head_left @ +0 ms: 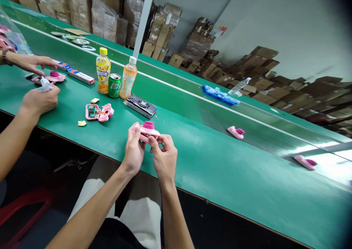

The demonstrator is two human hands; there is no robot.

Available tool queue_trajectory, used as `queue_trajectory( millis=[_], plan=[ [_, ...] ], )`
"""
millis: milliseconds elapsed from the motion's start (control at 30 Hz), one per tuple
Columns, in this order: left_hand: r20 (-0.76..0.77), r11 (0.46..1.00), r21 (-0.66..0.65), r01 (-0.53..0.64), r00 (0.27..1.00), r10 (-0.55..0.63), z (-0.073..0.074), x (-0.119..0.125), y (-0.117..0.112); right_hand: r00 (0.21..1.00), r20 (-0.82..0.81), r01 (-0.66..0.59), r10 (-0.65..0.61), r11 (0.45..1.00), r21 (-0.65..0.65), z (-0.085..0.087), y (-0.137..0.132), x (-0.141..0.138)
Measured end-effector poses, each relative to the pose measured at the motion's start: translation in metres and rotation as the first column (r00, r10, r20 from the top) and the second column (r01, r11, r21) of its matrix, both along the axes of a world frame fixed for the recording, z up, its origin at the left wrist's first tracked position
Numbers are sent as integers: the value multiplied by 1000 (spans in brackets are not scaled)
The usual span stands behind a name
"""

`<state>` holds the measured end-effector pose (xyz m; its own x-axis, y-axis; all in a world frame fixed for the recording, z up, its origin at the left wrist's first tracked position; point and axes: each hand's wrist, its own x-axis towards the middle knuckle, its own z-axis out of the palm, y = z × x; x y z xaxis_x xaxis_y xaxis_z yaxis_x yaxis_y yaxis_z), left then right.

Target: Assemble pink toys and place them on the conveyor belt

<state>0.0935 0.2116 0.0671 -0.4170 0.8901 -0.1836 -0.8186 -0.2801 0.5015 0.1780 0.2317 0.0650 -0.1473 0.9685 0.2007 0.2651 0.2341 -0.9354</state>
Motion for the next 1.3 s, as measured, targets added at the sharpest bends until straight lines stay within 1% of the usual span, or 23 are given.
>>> queue_trajectory(
  millis=[133, 200, 233, 300, 400, 500, 533, 600, 667, 767, 833, 900, 933, 967, 1000, 1033, 1067, 1100, 1133, 1167, 1233, 1267, 1300],
  plan=[
    [27, 999, -11, -37, 999, 37, -2, 1, 1, 996, 39, 68, -76, 984, 167, -10, -2, 5],
    [20, 998, -19, -53, 998, 53, -5, 0, 1, 997, 54, 46, -59, 976, 214, -16, -5, 7],
    [7, 998, -18, -64, 998, 64, -7, 0, 1, 998, 41, 31, -40, 981, 191, -19, -7, 7],
    [-35, 996, 5, -88, 995, 88, -12, 1, 1, 998, -44, 49, -45, 996, 79, -26, -12, 5],
    [-119, 994, 66, -82, 989, 90, -22, 2, 0, 957, -216, 181, -193, 981, -74, -34, -20, -4],
    [-181, 993, 94, -66, 980, 82, -31, 3, -3, 892, -358, 251, -277, 961, -120, -34, -23, -9],
    [-199, 994, 93, -58, 977, 75, -34, 2, -3, 886, -377, 241, -269, 963, -121, -32, -22, -8],
    [-233, 996, 90, -29, 971, 49, -40, 0, -3, 915, -347, 178, -205, 978, -108, -29, -18, -4],
    [-256, 996, 87, -10, 966, 32, -46, 0, 0, 963, -247, 88, -112, 990, -105, -26, -14, 2],
    [-316, 998, 59, 14, 949, 6, -52, 3, 3, 991, -136, -10, -11, 988, -153, -23, -10, 12],
    [-401, 996, 25, 91, 913, -73, -52, 4, 0, 996, -81, -51, 37, 983, -176, -19, -7, 23],
    [-529, 982, -15, 191, 831, -170, -48, -4, -10, 998, -1, -66, 67, 986, -156, -15, 8, 42],
    [-614, 978, -38, 206, 768, -185, -45, -14, -16, 996, 54, -61, 68, 990, -127, -13, 22, 54],
    [-706, 982, -63, 177, 688, -169, -42, -29, -23, 991, 121, -40, 50, 996, -82, -10, 42, 67],
    [-803, 993, -75, 89, 585, -113, -39, -48, -29, 980, 197, -8, 12, 1000, -24, -8, 68, 79],
    [-890, 995, -69, -75, 456, -27, -36, -72, -33, 961, 272, 45, -57, 998, 49, -7, 98, 89],
    [-952, 965, -53, -258, 305, 29, -33, -99, -34, 923, 360, 93, -135, 987, 131, -7, 131, 97],
    [-989, 916, -46, -398, 146, 14, -29, -128, -31, 870, 439, 140, -225, 966, 218, -7, 165, 103],
    [-997, 859, -70, -508, 16, -72, -26, -156, -25, 845, 451, 183, -286, 948, 259, -8, 198, 106],
    [-973, 787, -142, -600, -60, -222, -22, -182, -15, 830, 454, 207, -323, 935, 288, -10, 227, 107],
    [-800, 649, -361, -670, -135, -584, -14, -222, 11, 812, 460, 232, -360, 921, 312, -16, 274, 104],
    [-701, 617, -434, -656, -185, -689, -10, -234, 25, 805, 464, 239, -369, 918, 316, -20, 290, 102],
    [-645, 597, -470, -650, -208, -735, -7, -241, 39, 799, 467, 247, -378, 915, 320, -24, 300, 101]
  ],
)
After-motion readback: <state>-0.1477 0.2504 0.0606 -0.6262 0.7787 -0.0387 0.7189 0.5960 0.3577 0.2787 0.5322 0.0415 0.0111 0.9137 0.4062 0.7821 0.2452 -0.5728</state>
